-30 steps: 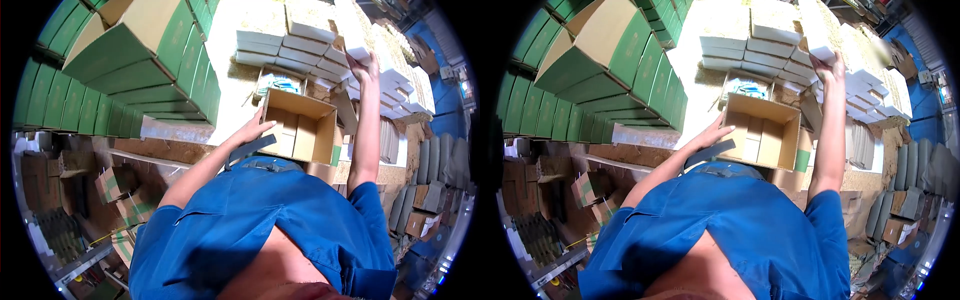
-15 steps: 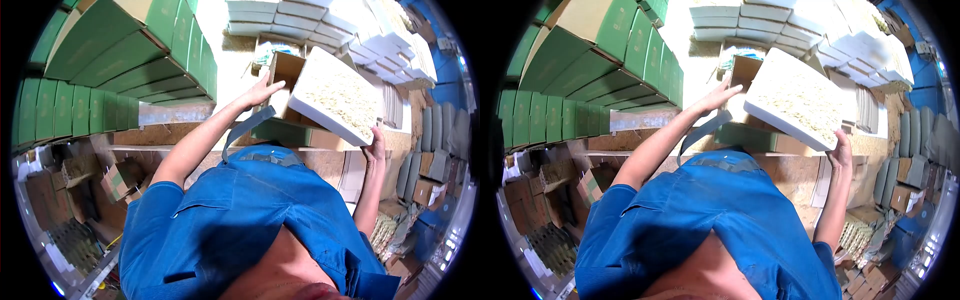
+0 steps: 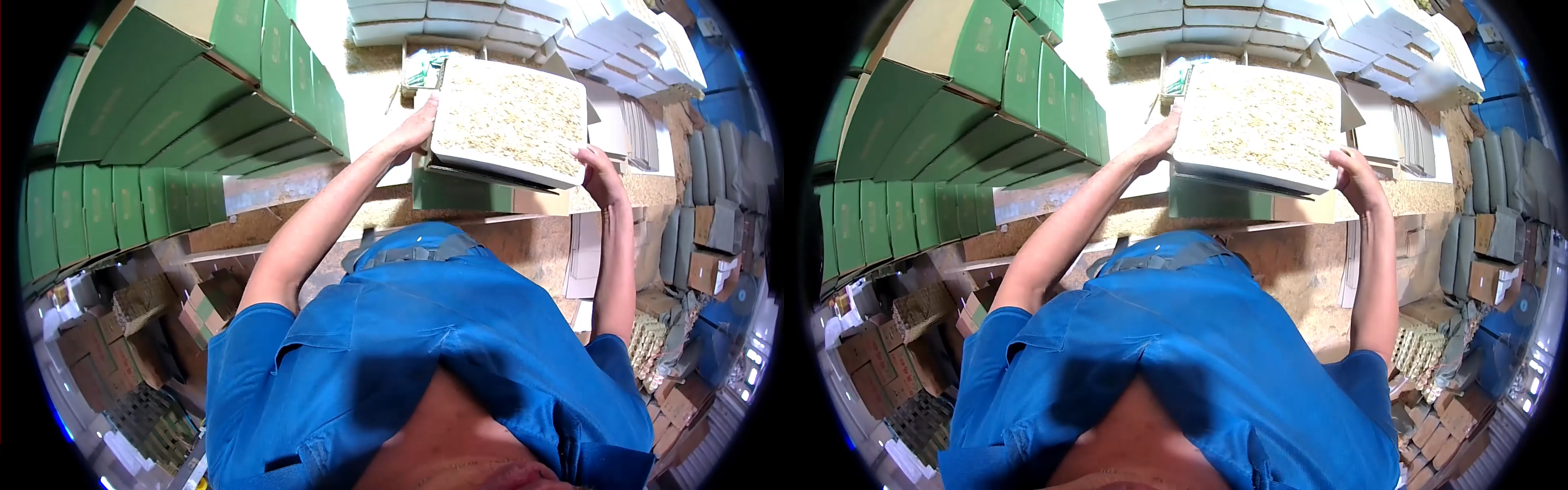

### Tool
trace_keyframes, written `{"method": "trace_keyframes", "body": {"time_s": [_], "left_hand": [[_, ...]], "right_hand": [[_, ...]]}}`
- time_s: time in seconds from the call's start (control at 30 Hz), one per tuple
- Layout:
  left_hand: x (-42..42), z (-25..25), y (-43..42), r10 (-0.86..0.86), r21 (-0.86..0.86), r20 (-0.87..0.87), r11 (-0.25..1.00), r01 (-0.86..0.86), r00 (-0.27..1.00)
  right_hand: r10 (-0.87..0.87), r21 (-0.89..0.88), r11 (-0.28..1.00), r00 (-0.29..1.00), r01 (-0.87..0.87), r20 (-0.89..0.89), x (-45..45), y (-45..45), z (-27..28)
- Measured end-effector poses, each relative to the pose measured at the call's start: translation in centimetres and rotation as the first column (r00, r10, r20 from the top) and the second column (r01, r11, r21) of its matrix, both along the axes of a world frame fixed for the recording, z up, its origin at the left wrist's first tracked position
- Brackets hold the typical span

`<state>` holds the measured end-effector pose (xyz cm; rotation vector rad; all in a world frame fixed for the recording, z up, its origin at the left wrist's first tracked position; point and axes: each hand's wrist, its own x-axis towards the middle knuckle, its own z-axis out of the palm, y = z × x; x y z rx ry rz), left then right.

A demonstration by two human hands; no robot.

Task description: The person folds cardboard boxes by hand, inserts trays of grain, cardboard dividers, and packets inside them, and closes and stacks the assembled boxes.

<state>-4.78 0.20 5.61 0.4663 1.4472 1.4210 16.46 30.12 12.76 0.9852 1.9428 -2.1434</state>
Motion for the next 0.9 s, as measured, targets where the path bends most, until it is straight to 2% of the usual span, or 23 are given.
{"method": "trace_keyframes", "body": {"time_s": [0.07, 0.1, 0.13, 0.17, 0.2, 0.27, 0.3, 0.33, 0.4, 0.47, 0.5, 0.53, 0.6, 0.63, 0.67, 0.73, 0.8, 0.87, 0.9], "left_hand": [[0.7, 2.7, -0.2, 0.101, -0.206, 0.072, 0.975, -0.084, 0.992], [0.6, 1.6, 0.0, 0.127, -0.152, -0.016, 0.98, -0.128, 0.992], [0.4, 0.4, 0.1, 0.121, -0.15, -0.015, 0.981, -0.121, 0.993], [0.2, -0.7, 0.1, 0.119, -0.117, -0.067, 0.985, -0.126, 0.991], [-0.2, -1.6, 0.1, 0.121, -0.082, -0.12, 0.988, -0.131, 0.985], [-0.1, -2.4, 0.0, 0.158, -0.102, -0.074, 0.981, -0.165, 0.985], [-0.2, -2.4, -0.1, 0.154, -0.078, -0.137, 0.983, -0.166, 0.978], [-0.4, -1.8, -0.1, 0.145, -0.052, -0.203, 0.986, -0.159, 0.968], [0.2, -0.8, 0.1, 0.154, -0.112, -0.244, 0.976, -0.186, 0.957], [0.2, -0.2, 0.7, 0.217, -0.151, -0.232, 0.955, -0.256, 0.948], [0.2, -1.3, 0.8, 0.278, -0.057, -0.199, 0.954, -0.294, 0.94], [0.2, -1.7, 1.0, 0.283, -0.075, -0.228, 0.949, -0.306, 0.932], [0.3, -0.4, 1.0, 0.219, -0.173, -0.281, 0.946, -0.274, 0.934], [0.2, -0.5, 1.0, 0.21, -0.171, -0.285, 0.949, -0.265, 0.935], [0.1, -0.7, 1.0, 0.22, -0.15, -0.305, 0.95, -0.275, 0.927], [0.3, -1.1, 1.2, 0.227, -0.138, -0.329, 0.949, -0.284, 0.917], [0.7, -1.5, 1.6, 0.158, -0.155, -0.599, 0.939, -0.307, 0.785], [0.7, -1.7, 2.1, 0.203, -0.132, -0.601, 0.928, -0.347, 0.773], [0.8, -0.9, 2.1, 0.194, -0.164, -0.554, 0.928, -0.335, 0.809]], "right_hand": [[0.058, 0.051, 0.997, 0.997, -0.061, 0.052, -0.9, 0.0, 0.2], [0.073, 0.014, 0.997, 0.993, -0.074, 0.094, -1.1, 0.1, -0.2], [0.087, -0.025, 0.996, 0.986, -0.085, 0.141, -1.4, -0.8, 0.6], [0.131, -0.067, 0.99, 0.984, -0.124, 0.12, -1.7, -1.9, 1.8], [0.085, -0.058, 0.995, 0.994, -0.082, 0.062, -2.1, -3.2, 1.5], [0.031, 0.047, 0.998, 0.995, -0.035, 0.091, -3.0, -4.4, -0.6], [0.082, 0.188, 0.975, 0.979, -0.117, 0.185, -3.6, -4.1, -2.0], [0.002, 0.206, 0.978, 0.982, -0.041, 0.187, -4.0, -4.3, -3.2], [0.011, 0.352, 0.935, 0.998, -0.03, 0.057, -4.1, -3.9, -5.5], [0.092, 0.694, 0.72, 0.989, 0.017, -0.12, -4.2, -5.5, -6.3], [0.021, 0.736, 0.674, 0.997, -0.064, 0.068, -4.3, -7.1, -3.0], [0.025, 0.767, 0.637, 0.997, -0.073, 0.075, -4.1, -7.9, -1.7], [0.103, 0.934, 0.353, 0.994, -0.061, 0.026, -3.1, -7.6, -3.8], [0.102, 0.952, 0.284, 0.984, 0.113, -0.147, -3.1, -7.2, -4.0], [0.095, 0.951, 0.283, 0.983, 0.121, -0.154, -3.2, -6.1, -3.7], [0.046, 0.892, 0.332, 0.939, 0.308, -0.341, -3.7, -3.1, -2.5], [-0.06, 0.91, 0.208, 0.934, 0.358, -0.353, -4.7, 1.0, -1.8], [-0.065, 0.937, -0.204, 0.951, 0.284, -0.303, -6.4, 6.2, -4.1], [-0.082, 0.942, -0.201, 0.953, 0.269, -0.29, -7.3, 9.0, -6.8]]}}
